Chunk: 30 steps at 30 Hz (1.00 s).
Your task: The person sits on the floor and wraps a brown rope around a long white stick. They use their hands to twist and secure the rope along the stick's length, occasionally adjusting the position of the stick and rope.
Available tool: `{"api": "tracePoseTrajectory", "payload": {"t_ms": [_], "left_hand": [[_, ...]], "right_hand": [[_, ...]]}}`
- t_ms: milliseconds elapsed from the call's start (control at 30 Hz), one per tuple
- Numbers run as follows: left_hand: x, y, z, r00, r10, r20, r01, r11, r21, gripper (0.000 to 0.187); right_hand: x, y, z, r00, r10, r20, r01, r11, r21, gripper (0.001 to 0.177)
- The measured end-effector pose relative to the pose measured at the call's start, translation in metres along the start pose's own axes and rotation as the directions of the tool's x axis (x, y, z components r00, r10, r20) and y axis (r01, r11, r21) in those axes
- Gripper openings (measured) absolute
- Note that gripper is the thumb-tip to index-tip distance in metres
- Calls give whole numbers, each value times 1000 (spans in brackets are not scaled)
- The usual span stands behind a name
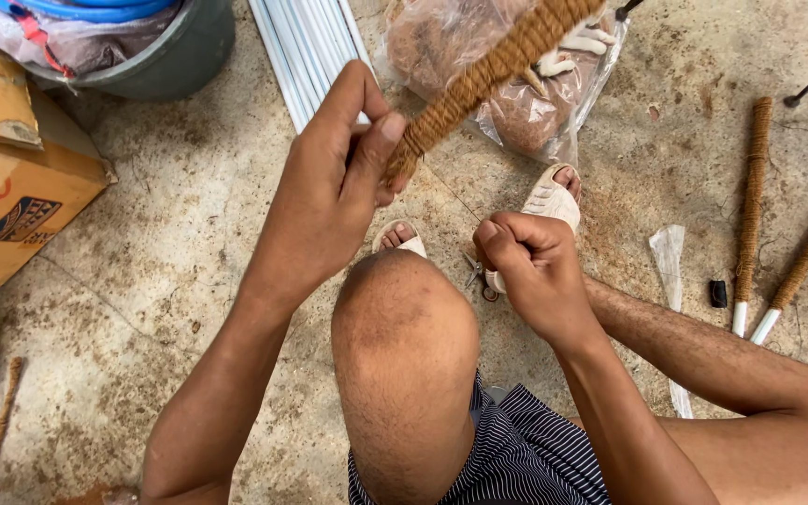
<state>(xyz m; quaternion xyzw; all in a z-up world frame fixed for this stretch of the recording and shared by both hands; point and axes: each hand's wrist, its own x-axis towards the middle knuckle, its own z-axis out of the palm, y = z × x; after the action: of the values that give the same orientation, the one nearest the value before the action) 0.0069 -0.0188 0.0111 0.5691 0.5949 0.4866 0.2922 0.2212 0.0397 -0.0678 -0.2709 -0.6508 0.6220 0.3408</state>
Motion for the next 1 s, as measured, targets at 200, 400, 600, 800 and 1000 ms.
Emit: {"api": "tracePoseTrajectory", "payload": {"t_ms": [200, 400, 600, 800, 1000], "left_hand": [[2, -3, -3, 1000, -7, 0, 7, 988, -154, 18], [-1, -1, 4, 957, -185, 223, 236, 945, -226, 14], [1, 9, 10, 925, 18, 378, 57, 981, -186, 17], [14, 24, 9, 917, -95, 387, 126, 991, -55, 24], [18, 25, 18, 912, -82, 402, 133, 986, -99, 34]], "right_hand": [[0, 20, -5, 997, 81, -16, -80, 996, 39, 42], [25, 38, -9, 999, -2, 33, -1, 997, 82, 39], [73, 30, -23, 959, -242, 146, 273, 929, -251, 36], [136, -2, -38, 663, -692, 285, 730, 515, -450, 42], [129, -24, -53, 649, -675, 352, 743, 464, -483, 44]]}}
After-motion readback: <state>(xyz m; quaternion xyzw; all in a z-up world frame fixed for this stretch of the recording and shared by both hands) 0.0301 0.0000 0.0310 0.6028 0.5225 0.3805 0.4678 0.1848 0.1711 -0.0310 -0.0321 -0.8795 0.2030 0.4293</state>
